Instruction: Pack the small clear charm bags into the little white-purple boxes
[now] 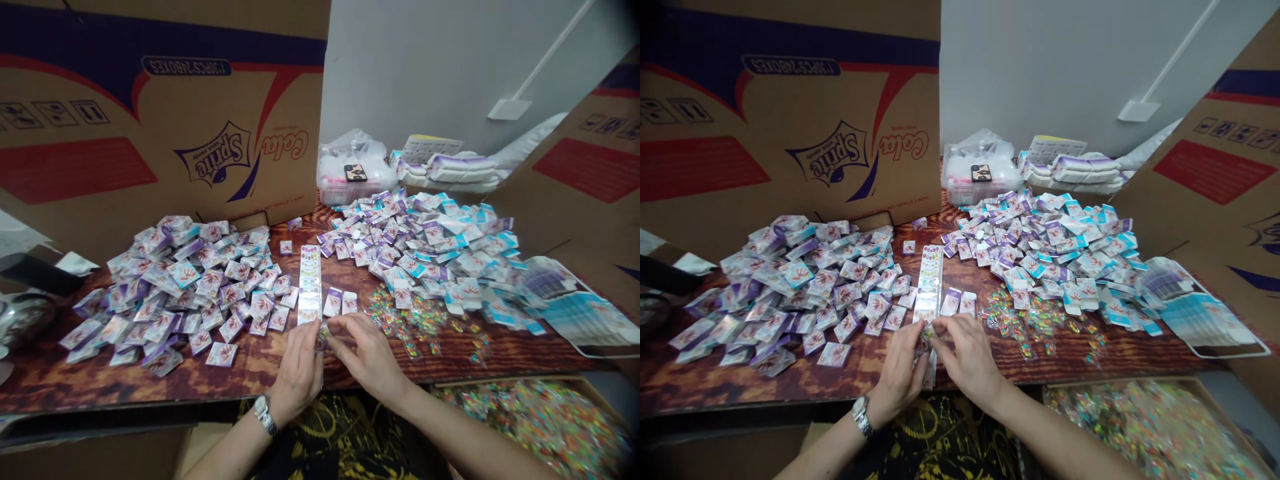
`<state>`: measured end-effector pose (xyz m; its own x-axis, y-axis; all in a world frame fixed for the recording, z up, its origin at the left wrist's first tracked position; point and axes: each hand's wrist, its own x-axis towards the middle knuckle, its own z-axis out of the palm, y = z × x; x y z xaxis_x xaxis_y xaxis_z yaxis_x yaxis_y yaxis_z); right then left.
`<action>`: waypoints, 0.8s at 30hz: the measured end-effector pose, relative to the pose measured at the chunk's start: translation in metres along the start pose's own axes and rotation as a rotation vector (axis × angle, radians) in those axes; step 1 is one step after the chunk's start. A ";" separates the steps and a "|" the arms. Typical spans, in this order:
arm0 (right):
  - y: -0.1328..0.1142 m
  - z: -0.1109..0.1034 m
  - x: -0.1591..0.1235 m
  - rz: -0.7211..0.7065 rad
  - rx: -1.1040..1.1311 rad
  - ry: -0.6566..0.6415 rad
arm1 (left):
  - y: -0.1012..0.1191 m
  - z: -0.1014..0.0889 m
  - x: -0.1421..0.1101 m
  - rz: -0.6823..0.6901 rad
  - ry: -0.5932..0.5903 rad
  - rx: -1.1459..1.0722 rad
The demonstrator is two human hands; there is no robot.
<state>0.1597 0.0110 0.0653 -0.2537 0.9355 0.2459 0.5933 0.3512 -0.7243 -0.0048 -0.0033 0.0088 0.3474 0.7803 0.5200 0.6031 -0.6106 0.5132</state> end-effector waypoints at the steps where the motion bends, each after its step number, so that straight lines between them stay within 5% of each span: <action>1: 0.000 0.000 0.002 0.009 0.008 -0.008 | 0.000 0.000 0.000 0.003 -0.007 0.004; 8: 0.005 0.005 0.002 -0.103 -0.008 -0.013 | -0.001 0.001 0.003 -0.060 -0.022 -0.018; 24: 0.010 -0.001 0.012 0.007 0.035 -0.131 | -0.003 0.000 0.007 -0.038 -0.052 -0.005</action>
<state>0.1629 0.0260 0.0616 -0.3491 0.9239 0.1563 0.5687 0.3415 -0.7483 -0.0039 0.0042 0.0109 0.3612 0.8086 0.4644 0.6130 -0.5812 0.5353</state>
